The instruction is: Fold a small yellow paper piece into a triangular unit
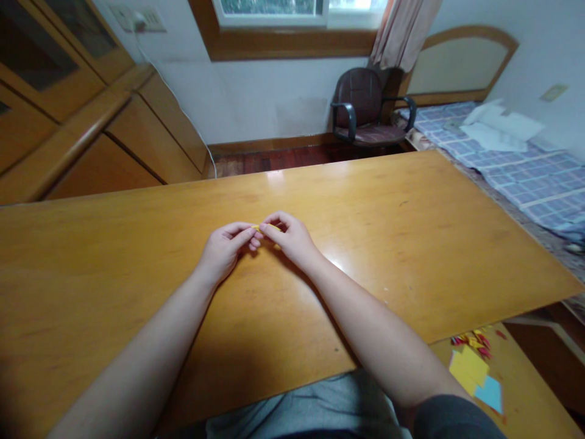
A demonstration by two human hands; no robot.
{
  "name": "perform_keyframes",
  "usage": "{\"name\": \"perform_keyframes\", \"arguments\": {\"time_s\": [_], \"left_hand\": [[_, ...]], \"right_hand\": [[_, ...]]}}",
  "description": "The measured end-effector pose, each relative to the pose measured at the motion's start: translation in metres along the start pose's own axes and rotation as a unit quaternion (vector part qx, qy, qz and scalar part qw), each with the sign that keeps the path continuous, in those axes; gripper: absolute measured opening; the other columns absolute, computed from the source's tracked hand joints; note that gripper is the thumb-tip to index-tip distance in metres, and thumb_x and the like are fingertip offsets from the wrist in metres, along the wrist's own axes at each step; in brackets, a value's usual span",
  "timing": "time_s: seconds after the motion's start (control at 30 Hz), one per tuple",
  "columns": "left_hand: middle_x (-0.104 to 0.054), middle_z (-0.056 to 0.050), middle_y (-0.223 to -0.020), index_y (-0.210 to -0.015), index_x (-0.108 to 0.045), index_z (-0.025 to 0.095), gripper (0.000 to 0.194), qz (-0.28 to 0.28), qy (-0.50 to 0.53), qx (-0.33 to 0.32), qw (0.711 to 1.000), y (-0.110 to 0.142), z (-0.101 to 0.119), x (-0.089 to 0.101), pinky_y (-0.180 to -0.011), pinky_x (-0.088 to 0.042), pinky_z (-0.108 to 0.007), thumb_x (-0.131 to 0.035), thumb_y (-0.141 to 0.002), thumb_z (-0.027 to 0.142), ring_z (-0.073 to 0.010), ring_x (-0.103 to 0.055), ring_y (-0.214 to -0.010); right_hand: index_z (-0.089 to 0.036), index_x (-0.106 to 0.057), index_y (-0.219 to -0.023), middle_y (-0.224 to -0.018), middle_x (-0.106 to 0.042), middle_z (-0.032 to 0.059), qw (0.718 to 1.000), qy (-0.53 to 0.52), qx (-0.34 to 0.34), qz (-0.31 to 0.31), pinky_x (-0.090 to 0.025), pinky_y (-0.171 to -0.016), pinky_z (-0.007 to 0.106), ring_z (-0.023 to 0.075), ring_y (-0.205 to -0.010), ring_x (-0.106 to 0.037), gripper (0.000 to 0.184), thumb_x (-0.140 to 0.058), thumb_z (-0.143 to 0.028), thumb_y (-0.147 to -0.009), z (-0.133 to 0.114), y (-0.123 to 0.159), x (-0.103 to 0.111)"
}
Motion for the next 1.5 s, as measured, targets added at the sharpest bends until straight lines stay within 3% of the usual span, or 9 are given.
{"name": "perform_keyframes", "arguments": {"time_s": [0.37, 0.53, 1.03, 1.5], "left_hand": [[-0.071, -0.004, -0.073, -0.083, -0.073, 0.015, 0.022, 0.006, 0.008, -0.008, 1.000, -0.0007, -0.0017, 0.0017, -0.060, -0.052, -0.023, -0.076, -0.076, 0.036, -0.0121, -0.063, -0.063], [-0.072, -0.005, -0.075, -0.081, -0.072, 0.015, 0.022, 0.018, 0.017, -0.007, 1.000, -0.0011, -0.0020, 0.0040, -0.058, -0.052, -0.023, -0.077, -0.075, 0.035, -0.0119, -0.063, -0.061], [-0.071, -0.003, -0.070, -0.076, -0.070, 0.014, 0.017, 0.011, 0.060, 0.005, 0.998, -0.0002, 0.0002, 0.0034, -0.057, -0.049, -0.020, -0.076, -0.075, 0.030, -0.0094, -0.061, -0.058], [-0.069, -0.002, -0.067, -0.077, -0.069, 0.014, 0.019, 0.020, 0.020, -0.001, 1.000, -0.0009, -0.0005, 0.0049, -0.053, -0.045, -0.020, -0.075, -0.076, 0.032, -0.0092, -0.058, -0.055]], "right_hand": [[-0.019, -0.064, -0.086, -0.078, -0.066, -0.0002, 1.000, 0.018, 0.011, -0.002, -0.046, -0.068, 0.026, 0.0129, -0.071, -0.059, 0.023, -0.072, -0.039, -0.078, 0.0006, 0.0010, -0.0003], [-0.018, -0.065, -0.081, -0.069, -0.062, -0.0013, 1.000, 0.021, 0.015, -0.007, -0.043, -0.062, 0.025, 0.0114, -0.063, -0.055, 0.026, -0.065, -0.044, -0.084, -0.0011, -0.0007, -0.0015], [-0.017, -0.071, -0.080, -0.074, -0.069, 0.0010, 0.997, 0.069, 0.037, 0.015, -0.046, -0.067, 0.025, 0.0131, -0.068, -0.059, 0.022, -0.072, -0.039, -0.078, -0.0028, -0.0013, 0.0039], [-0.016, -0.070, -0.079, -0.071, -0.067, 0.0011, 1.000, 0.015, -0.014, -0.004, -0.049, -0.067, 0.027, 0.0136, -0.067, -0.060, 0.027, -0.071, -0.043, -0.077, 0.0005, -0.0011, -0.0001]]}}
Point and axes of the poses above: each hand's wrist, its own y-axis away from the middle knuckle, its own x-axis out of the back of the hand, z = x × y, the point moved 7 cm from there along -y, towards the middle knuckle
